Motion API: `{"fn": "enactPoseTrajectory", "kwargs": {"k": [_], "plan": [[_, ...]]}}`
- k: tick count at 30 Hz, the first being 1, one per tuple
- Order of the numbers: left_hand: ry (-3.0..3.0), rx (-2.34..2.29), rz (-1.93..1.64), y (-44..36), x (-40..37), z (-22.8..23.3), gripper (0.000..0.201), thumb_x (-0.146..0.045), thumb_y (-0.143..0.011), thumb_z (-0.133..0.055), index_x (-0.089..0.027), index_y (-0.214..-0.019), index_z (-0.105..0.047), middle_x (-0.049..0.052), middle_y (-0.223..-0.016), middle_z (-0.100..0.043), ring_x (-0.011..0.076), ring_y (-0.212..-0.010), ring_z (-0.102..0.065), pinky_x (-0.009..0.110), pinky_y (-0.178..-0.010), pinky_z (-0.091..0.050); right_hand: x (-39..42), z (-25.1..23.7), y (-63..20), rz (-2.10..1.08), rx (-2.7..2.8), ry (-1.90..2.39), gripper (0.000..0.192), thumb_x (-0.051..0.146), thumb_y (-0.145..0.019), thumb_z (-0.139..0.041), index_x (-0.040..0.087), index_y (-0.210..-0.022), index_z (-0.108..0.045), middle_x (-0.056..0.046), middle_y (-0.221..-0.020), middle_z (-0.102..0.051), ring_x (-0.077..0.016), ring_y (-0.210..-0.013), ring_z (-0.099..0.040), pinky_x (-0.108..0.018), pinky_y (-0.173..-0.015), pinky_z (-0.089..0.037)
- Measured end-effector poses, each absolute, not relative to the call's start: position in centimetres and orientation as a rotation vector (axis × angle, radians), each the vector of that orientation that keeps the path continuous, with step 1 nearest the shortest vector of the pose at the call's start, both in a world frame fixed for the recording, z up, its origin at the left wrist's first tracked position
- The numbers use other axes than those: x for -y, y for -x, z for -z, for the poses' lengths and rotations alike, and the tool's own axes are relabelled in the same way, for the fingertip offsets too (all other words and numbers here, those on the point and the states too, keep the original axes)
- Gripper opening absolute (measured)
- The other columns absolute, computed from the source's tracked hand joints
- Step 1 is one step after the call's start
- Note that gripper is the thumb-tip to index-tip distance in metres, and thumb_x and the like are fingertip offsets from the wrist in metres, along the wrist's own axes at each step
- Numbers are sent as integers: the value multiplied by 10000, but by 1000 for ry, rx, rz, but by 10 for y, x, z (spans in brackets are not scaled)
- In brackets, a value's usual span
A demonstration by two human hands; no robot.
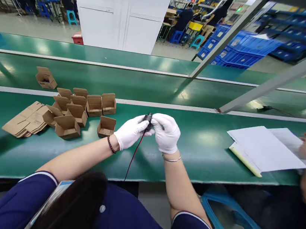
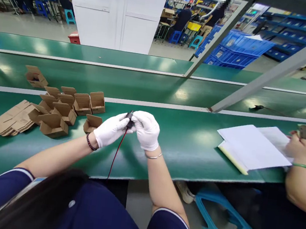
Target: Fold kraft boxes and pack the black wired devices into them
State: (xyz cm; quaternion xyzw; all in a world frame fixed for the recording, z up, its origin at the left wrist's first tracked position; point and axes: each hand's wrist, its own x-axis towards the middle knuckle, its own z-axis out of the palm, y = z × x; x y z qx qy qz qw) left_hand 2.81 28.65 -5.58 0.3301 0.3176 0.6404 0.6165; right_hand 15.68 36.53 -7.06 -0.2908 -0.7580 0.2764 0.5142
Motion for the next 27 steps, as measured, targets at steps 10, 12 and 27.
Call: {"fn": "enactPoseTrajectory", "kwargs": {"k": [10,12,27], "plan": [[-650,-750,-1604,18,-232,70,490,-284,-759,-823,-171,-1188,-615,59,-1082,-661,126,-857,-643,288,-834,-498,-273,80,-178,-1210,2057,957,278,471,-879,-625,215,-940,-713,-46,-813,-706,-165,-662,-623,-300,-611,-516],[-684,-750,-1526,18,-220,75,566,-324,-730,-855,-150,-1213,-617,75,-1066,-668,152,-869,-649,331,-866,-501,-281,60,-183,-818,2173,866,199,415,-887,-629,248,-891,-737,-47,-870,-720,-190,-790,-653,-325,-737,-529],[-938,-1022,-1241,30,-154,85,724,-359,-801,-772,-218,-1454,-495,78,-1084,-684,167,-858,-676,314,-823,-529,-271,55,-136,-595,2229,718,181,353,-902,-631,249,-960,-767,-38,-958,-732,-180,-818,-652,-311,-779,-532]]}}
